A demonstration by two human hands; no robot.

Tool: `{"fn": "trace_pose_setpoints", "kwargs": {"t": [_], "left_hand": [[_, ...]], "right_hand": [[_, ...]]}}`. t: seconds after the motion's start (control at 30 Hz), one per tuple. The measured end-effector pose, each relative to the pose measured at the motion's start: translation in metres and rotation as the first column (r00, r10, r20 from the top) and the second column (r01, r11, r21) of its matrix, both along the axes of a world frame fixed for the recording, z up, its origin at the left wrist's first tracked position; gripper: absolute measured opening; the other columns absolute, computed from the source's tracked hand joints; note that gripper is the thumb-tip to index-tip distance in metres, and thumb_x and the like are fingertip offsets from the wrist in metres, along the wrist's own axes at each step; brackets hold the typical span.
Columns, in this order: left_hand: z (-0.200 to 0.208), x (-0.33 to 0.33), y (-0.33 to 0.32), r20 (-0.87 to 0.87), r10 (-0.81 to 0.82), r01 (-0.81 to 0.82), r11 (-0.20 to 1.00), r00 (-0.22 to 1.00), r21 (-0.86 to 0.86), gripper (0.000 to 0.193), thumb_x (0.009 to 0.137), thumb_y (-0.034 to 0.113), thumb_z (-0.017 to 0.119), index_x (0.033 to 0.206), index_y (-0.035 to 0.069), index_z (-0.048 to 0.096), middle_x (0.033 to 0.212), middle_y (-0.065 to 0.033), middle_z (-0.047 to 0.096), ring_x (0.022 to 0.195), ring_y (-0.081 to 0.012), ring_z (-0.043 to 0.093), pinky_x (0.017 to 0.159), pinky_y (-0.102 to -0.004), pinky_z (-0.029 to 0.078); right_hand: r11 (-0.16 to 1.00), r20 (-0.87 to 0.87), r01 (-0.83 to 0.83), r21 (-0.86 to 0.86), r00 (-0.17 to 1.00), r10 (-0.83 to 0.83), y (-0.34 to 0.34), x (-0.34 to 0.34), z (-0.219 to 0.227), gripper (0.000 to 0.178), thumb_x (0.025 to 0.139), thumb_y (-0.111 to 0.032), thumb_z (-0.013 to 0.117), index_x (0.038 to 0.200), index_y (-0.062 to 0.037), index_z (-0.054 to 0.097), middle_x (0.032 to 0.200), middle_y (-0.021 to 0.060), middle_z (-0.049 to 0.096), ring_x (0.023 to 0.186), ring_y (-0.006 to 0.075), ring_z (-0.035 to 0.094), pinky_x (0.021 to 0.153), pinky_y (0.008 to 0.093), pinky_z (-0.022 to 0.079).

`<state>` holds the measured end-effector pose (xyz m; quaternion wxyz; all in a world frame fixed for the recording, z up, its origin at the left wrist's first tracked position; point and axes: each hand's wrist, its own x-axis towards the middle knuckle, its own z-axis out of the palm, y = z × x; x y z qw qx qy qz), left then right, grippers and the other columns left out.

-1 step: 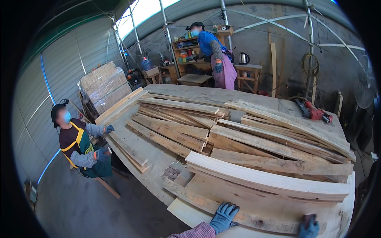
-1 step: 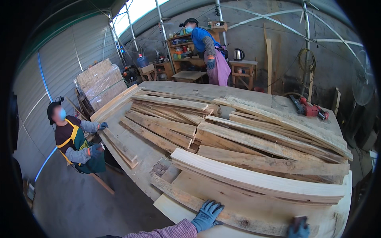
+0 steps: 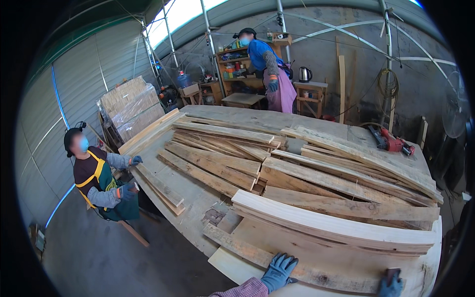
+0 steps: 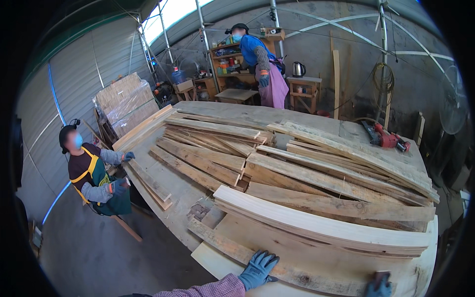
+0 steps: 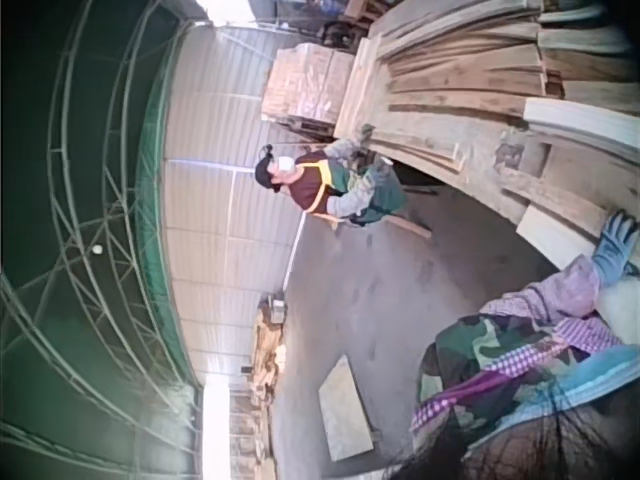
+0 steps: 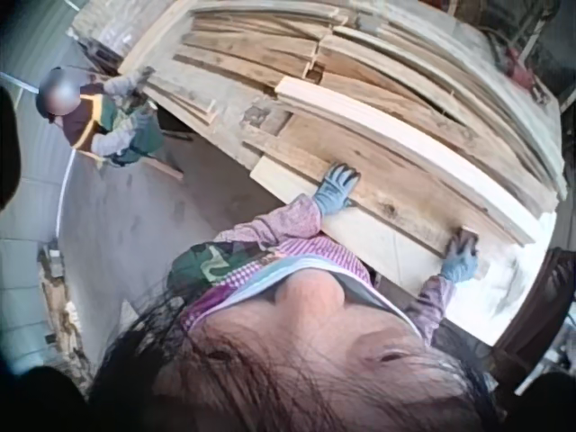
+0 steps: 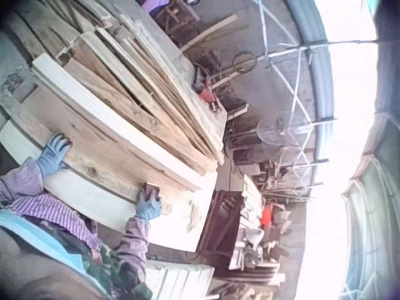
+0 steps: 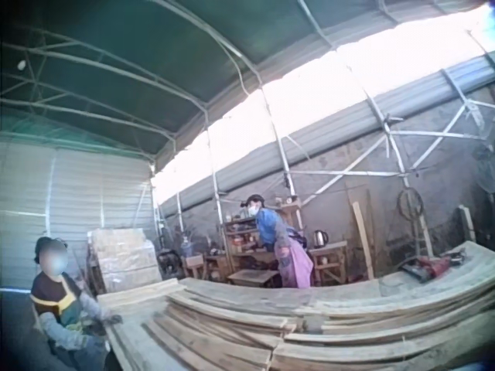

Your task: The person sands the surface of wooden planks using a sanding block. They hold the planks with one hand and rub the sanding block along the length of the wood with the other hand. The person occasionally flips the planks to sand different sides.

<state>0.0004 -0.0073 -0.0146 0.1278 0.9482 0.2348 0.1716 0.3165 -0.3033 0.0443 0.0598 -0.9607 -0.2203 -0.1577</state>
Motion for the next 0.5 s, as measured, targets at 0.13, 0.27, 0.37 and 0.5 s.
{"fn": "trace_pose_setpoints", "kwargs": {"t": [0.13,0.27,0.37,0.5], "left_hand": [[0.002,0.008,-0.001,0.043,-0.007,0.004,0.998,0.999,0.058,0.083,0.077,0.052,0.072,0.14,0.007,0.045,0.135,-0.0169,0.045,0.128,-0.0389,0.04,0.114,-0.0561,0.027],[-0.002,0.015,-0.005,0.048,0.004,-0.007,0.998,0.999,0.069,0.083,0.074,0.048,0.073,0.14,0.007,0.045,0.136,-0.0178,0.043,0.129,-0.0406,0.038,0.114,-0.0573,0.025],[-0.034,0.015,-0.005,0.055,0.042,-0.052,0.979,0.998,0.195,0.089,0.065,0.043,0.078,0.139,0.007,0.045,0.135,-0.0185,0.042,0.131,-0.0432,0.034,0.113,-0.0608,0.023],[-0.017,0.008,-0.007,0.066,0.015,-0.019,0.997,0.998,0.07,0.086,0.069,0.045,0.076,0.139,0.007,0.045,0.135,-0.0181,0.043,0.13,-0.0416,0.036,0.113,-0.059,0.024]], "right_hand": [[0.946,-0.086,0.321,-0.045,0.942,-0.324,-0.064,0.083,0.003,0.065,0.081,-0.069,0.061,0.131,-0.027,0.062,0.102,0.019,0.069,0.093,0.0371,0.066,0.078,0.0488,0.053],[0.937,-0.082,0.35,-0.019,0.933,-0.35,-0.037,0.06,0.007,0.063,0.08,-0.067,0.062,0.13,-0.0297,0.061,0.101,0.0176,0.07,0.092,0.0365,0.067,0.077,0.0493,0.053],[1.0,0.035,-0.031,0.002,0.999,0.031,0.007,0.01,-0.004,0.064,0.078,-0.059,0.071,0.13,-0.0247,0.062,0.101,0.0192,0.069,0.091,0.0391,0.066,0.079,0.0501,0.052],[0.953,0.068,-0.299,0.046,0.953,0.295,0.057,-0.059,-0.007,0.075,0.074,-0.055,0.077,0.136,-0.0186,0.058,0.104,0.0246,0.067,0.091,0.0429,0.064,0.082,0.0503,0.052]]}}
